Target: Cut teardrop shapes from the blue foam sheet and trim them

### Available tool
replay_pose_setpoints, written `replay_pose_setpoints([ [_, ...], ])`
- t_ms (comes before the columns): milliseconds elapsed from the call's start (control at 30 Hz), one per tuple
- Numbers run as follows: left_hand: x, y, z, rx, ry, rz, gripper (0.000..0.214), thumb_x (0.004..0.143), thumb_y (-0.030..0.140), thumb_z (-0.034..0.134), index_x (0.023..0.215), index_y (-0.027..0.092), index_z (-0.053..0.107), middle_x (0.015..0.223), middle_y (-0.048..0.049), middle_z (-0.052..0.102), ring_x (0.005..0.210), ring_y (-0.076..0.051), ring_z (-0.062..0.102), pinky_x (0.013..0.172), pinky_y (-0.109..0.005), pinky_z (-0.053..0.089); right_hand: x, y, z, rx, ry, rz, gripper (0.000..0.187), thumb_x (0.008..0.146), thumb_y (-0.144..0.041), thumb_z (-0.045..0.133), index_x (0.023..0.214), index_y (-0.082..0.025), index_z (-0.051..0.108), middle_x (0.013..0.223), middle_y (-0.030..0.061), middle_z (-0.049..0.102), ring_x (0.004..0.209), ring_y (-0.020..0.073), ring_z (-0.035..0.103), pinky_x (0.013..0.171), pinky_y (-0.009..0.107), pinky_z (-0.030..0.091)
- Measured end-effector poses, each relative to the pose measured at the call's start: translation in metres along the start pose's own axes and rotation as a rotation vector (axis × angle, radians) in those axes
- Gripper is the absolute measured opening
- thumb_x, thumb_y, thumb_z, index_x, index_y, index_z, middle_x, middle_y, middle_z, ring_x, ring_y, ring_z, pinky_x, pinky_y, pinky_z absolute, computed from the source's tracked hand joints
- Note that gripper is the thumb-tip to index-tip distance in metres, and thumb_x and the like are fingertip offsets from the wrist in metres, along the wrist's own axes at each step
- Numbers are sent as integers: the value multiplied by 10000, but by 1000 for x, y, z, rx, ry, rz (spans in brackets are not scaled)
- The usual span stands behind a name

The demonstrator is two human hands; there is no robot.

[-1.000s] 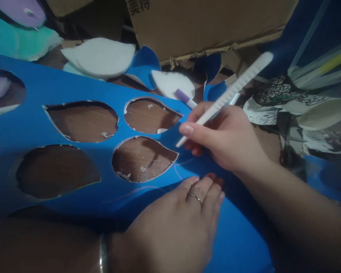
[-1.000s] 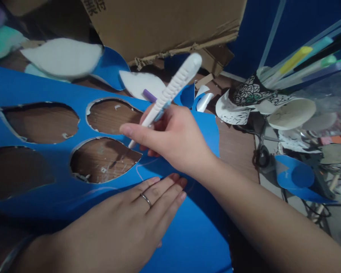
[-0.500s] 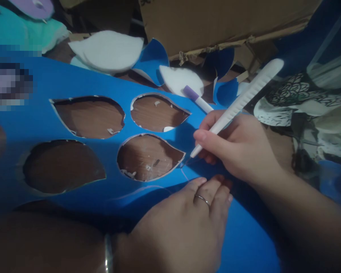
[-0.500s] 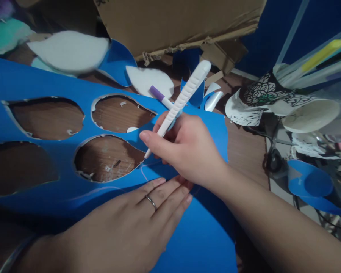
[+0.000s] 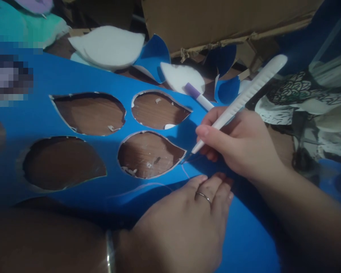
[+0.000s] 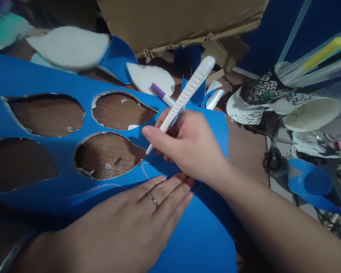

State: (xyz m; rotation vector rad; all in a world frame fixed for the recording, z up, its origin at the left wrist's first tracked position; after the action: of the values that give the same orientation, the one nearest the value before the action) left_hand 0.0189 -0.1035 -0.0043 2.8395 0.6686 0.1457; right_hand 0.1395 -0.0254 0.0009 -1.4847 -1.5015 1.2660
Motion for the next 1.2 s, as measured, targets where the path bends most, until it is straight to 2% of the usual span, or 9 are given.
replay_pose_setpoints([
  [100, 0, -1, 0, -8, -4, -13, 482, 905, 161, 230, 1294, 170, 515, 1363, -25, 506, 1259, -136, 447, 976, -259, 395, 0, -1, 0, -1, -4, -4, 173, 737, -232, 694, 634, -196, 559, 455, -73, 572, 356, 60, 494, 304, 147, 387],
  [300, 0, 0, 0, -17, -28, -9, 453, 892, 180, 314, 1301, 159, 507, 1371, -58, 494, 1258, -157, 452, 971, -273, 411, 0, -2, -1, -37, -8, 5, 176, 741, -236, 691, 648, -193, 549, 458, -58, 559, 366, 73, 493, 317, 181, 381],
  [500, 1, 0, 0, 3, 25, -11, 493, 903, 142, 214, 1299, 149, 507, 1358, -37, 509, 1242, -133, 469, 977, -258, 405, 1, -4, 0, -67, -32, -18, 170, 738, -223, 691, 662, -185, 543, 466, -69, 561, 379, 55, 501, 337, 147, 385],
  [733, 0, 0, 2, 26, 42, -25, 503, 895, 120, 206, 1289, 147, 518, 1332, -26, 534, 1226, -134, 485, 961, -255, 413, 4, -8, -1, -146, -111, -44, 200, 800, -292, 625, 652, -174, 559, 473, -61, 569, 389, 53, 512, 364, 147, 392],
  [1000, -3, -2, 1, 20, 49, -20, 512, 903, 135, 183, 1291, 154, 516, 1341, -25, 526, 1230, -133, 480, 970, -261, 401, 5, -6, 1, -207, -78, -96, 218, 786, -280, 637, 605, -185, 561, 448, -54, 570, 355, 74, 512, 331, 182, 380],
  [1200, -1, -2, 0, 19, 39, -6, 512, 898, 123, 188, 1297, 136, 509, 1326, -39, 543, 1206, -131, 504, 964, -252, 401, -2, -3, 2, -115, 36, -129, 195, 775, -244, 657, 618, -191, 554, 474, -74, 570, 359, 45, 484, 326, 153, 358],
])
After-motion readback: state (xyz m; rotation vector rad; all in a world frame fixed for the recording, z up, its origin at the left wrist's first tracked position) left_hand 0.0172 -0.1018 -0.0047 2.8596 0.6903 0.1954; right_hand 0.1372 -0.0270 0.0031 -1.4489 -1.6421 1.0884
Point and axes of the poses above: each hand's wrist, its own x-axis towards the middle knuckle, its own z-axis out of the palm, y = z × x, the point moved 2 cm from there along x, towards the middle knuckle
